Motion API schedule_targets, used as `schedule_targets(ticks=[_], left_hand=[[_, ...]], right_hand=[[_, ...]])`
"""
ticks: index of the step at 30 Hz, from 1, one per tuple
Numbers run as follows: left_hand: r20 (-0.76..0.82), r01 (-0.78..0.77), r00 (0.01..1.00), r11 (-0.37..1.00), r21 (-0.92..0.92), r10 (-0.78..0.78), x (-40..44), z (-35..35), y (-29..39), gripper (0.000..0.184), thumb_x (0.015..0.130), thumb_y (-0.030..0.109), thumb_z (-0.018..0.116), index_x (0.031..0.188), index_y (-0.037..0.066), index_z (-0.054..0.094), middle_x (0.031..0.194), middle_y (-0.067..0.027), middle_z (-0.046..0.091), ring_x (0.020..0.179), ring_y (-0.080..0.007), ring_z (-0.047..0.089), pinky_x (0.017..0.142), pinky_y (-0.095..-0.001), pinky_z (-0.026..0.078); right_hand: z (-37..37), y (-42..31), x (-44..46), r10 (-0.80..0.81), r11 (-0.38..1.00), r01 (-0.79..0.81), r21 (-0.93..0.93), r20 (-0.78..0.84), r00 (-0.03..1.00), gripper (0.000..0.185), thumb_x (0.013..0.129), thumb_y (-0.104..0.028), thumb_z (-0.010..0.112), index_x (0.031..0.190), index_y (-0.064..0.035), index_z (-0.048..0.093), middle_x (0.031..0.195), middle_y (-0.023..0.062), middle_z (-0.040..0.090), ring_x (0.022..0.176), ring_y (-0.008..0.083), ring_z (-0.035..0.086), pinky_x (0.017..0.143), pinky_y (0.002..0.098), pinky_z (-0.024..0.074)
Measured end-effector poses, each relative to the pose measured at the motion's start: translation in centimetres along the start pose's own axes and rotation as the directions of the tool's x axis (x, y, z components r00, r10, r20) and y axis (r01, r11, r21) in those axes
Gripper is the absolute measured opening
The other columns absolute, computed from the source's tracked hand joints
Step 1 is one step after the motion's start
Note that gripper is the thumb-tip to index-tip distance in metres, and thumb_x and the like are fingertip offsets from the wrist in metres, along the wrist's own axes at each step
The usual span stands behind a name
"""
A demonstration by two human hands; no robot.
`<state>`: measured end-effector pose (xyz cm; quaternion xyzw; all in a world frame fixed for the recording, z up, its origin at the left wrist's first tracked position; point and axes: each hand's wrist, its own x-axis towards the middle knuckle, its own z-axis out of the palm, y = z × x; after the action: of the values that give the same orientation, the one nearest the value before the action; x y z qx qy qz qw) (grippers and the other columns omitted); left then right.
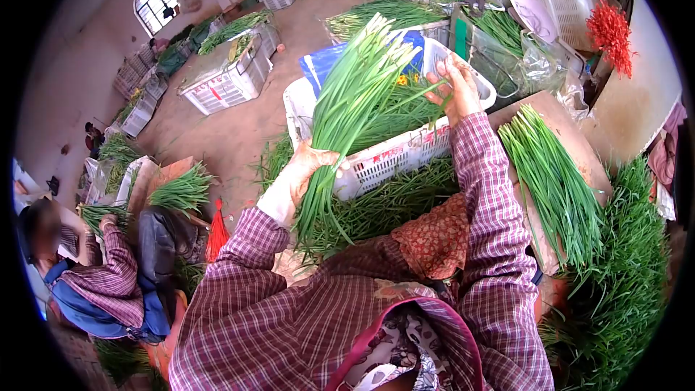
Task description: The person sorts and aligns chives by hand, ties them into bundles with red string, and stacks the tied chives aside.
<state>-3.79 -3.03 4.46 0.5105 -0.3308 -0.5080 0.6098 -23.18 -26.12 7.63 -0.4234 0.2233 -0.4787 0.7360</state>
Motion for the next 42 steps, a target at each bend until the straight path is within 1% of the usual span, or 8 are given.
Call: schedule_targets(ticks=[5,13,19,23,31,33,35,42], left_hand=[[-0.121,-0.101,0.985,0.983,0.153,0.12,-1.9,0.1,2.2,0.034,0.068,-0.001,0.073,0.098,-0.005,0.057,0.072,-0.0115,0.064,0.058,-0.0169,0.061,0.052,-0.0266,0.051],[-0.292,-0.117,0.897,0.817,0.565,0.33,-2.1,-0.7,2.6,0.047,0.069,-0.004,0.071,0.113,0.002,0.056,0.092,-0.0039,0.067,0.076,-0.0093,0.061,0.07,-0.0233,0.049],[-0.232,-0.162,0.875,0.709,0.687,0.425,0.0,-4.4,2.2,0.041,0.08,0.004,0.062,0.12,0.001,0.053,0.105,-0.0071,0.065,0.093,-0.0122,0.059,0.084,-0.0263,0.047],[0.066,-0.279,0.921,0.768,-0.576,0.384,1.9,-9.8,1.6,0.044,0.095,0.016,0.024,0.126,-0.008,0.044,0.128,-0.0194,0.049,0.117,-0.0289,0.048,0.101,-0.0423,0.039],[-0.376,-0.381,0.819,0.901,0.207,0.433,1.1,-9.8,2.5,0.048,0.093,0.017,0.023,0.129,-0.008,0.043,0.131,-0.0178,0.048,0.115,-0.0296,0.049,0.102,-0.0409,0.038],[-0.219,-0.306,0.804,0.701,0.645,0.553,1.4,-10.3,2.1,0.048,0.093,0.017,0.022,0.128,-0.008,0.043,0.131,-0.0171,0.048,0.115,-0.0293,0.05,0.101,-0.0405,0.038],[-0.329,-0.379,0.91,0.828,-0.414,0.252,1.7,-10.4,2.1,0.044,0.094,0.017,0.028,0.128,-0.007,0.045,0.13,-0.0158,0.05,0.114,-0.0271,0.05,0.102,-0.0404,0.037],[-0.37,-0.407,0.891,0.825,-0.393,0.264,1.5,-9.9,2.9,0.041,0.095,0.012,0.032,0.132,-0.008,0.038,0.133,-0.0129,0.048,0.118,-0.0229,0.048,0.102,-0.0352,0.038]], right_hand=[[-0.7,-0.8,-1.7,-0.686,0.636,0.638,-0.433,0.061,0.725,0.027,0.088,-0.018,0.059,0.11,-0.0032,0.059,0.101,0.0084,0.061,0.085,0.0137,0.059,0.074,0.0274,0.0486],[6.7,-1.4,-4.8,-0.227,0.522,0.292,-0.801,0.199,0.953,0.067,0.077,-0.059,0.061,0.107,0.0013,0.059,0.069,0.0077,0.066,0.066,0.0203,0.065,0.072,0.0369,0.0492],[5.9,2.7,-0.9,-0.25,0.72,0.363,-0.591,0.267,0.931,0.033,0.084,-0.021,0.065,0.106,0.0034,0.061,0.076,0.0075,0.067,0.054,0.009,0.058,0.048,0.0226,0.045],[1.8,2.7,0.5,-0.271,0.771,0.32,-0.55,0.172,0.947,0.023,0.087,-0.02,0.062,0.098,-0.0008,0.067,0.073,0.002,0.065,0.054,0.0047,0.055,0.044,0.0185,0.0401],[-0.1,3.3,-0.1,-0.433,0.298,0.615,-0.73,0.471,0.769,0.036,0.082,-0.03,0.067,0.101,-0.0004,0.066,0.08,0.012,0.067,0.06,0.0129,0.063,0.061,0.0282,0.053],[4.1,2.7,-2.1,-0.17,0.745,0.315,-0.588,0.288,0.942,0.047,0.078,-0.027,0.072,0.113,0.0018,0.058,0.091,0.0131,0.066,0.064,0.0141,0.064,0.06,0.0272,0.054],[6.5,3.9,-2.8,-0.11,0.812,0.229,-0.537,0.245,0.963,0.058,0.077,-0.024,0.074,0.121,0.0052,0.049,0.094,0.0134,0.065,0.066,0.0148,0.064,0.057,0.0246,0.053],[7.2,6.6,-2.1,0.065,0.953,0.023,-0.303,0.277,0.959,0.042,0.084,-0.018,0.068,0.114,0.0056,0.052,0.075,0.0048,0.062,0.058,0.0078,0.057,0.048,0.0204,0.0461]])
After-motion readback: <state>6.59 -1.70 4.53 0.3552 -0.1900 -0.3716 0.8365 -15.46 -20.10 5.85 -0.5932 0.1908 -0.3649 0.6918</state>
